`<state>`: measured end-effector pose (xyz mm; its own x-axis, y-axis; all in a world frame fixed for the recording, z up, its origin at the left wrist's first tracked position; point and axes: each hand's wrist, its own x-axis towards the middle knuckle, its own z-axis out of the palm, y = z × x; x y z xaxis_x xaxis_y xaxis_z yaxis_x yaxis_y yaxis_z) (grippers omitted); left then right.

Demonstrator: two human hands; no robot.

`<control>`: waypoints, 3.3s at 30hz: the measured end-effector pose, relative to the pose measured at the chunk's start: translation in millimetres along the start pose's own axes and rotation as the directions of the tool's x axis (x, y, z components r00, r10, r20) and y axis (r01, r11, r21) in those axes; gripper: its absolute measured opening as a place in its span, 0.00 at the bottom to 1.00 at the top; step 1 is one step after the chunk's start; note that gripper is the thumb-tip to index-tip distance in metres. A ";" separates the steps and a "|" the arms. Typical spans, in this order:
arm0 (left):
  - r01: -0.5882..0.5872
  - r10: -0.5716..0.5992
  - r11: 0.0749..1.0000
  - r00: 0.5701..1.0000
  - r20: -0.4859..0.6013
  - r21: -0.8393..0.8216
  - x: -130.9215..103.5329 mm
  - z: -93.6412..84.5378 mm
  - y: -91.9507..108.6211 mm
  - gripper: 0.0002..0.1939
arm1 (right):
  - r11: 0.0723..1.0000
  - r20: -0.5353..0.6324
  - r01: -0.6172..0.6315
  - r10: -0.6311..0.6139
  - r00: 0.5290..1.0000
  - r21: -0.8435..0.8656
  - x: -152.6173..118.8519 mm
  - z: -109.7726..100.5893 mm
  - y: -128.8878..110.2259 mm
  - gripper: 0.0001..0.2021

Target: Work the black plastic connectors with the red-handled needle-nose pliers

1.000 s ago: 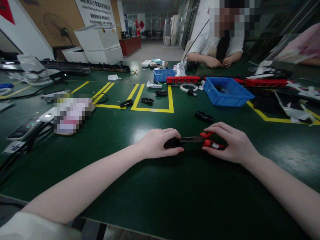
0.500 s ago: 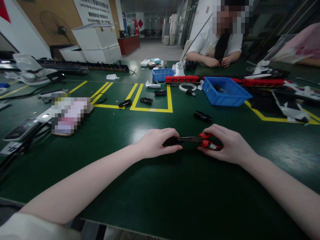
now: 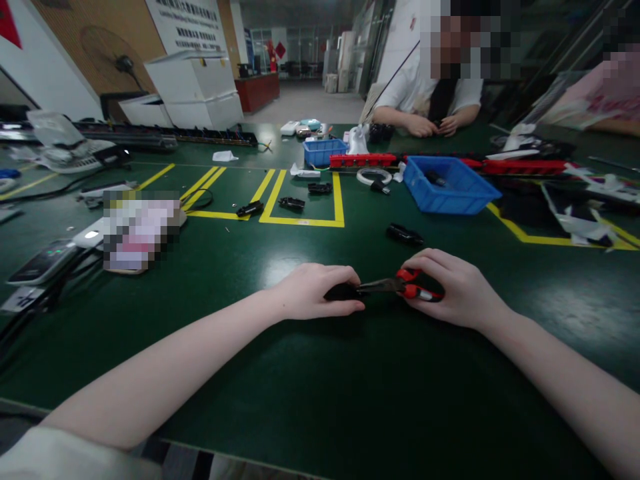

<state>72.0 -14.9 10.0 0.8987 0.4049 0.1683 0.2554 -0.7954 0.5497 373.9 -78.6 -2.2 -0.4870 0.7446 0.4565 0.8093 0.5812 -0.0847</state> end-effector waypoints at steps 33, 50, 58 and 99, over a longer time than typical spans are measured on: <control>0.036 -0.035 0.996 0.999 0.014 -0.087 -0.2 1.3 1.2 0.15 | 0.985 -0.077 0.077 -0.089 0.993 -0.152 3.2 2.5 -4.7 0.13; -0.012 0.012 0.990 1.000 0.001 -0.144 -0.4 3.7 -2.2 0.17 | 0.974 -0.173 0.057 -0.097 0.980 -0.221 6.7 5.6 -13.4 0.17; -0.027 0.030 0.995 0.999 0.030 -0.094 0.4 3.1 -0.2 0.17 | 0.964 -0.126 0.180 -0.207 0.970 -0.197 6.9 6.7 -13.6 0.16; -0.049 0.050 0.999 0.997 0.057 -0.022 1.3 5.5 -1.2 0.18 | 0.986 0.023 0.161 -0.160 0.987 -0.038 7.7 4.1 -17.1 0.24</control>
<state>74.9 -15.8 5.0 0.9293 0.3382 0.1482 0.2035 -0.8041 0.5586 354.9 -81.4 -0.8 -0.6178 0.6491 0.4438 0.7322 0.6807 0.0236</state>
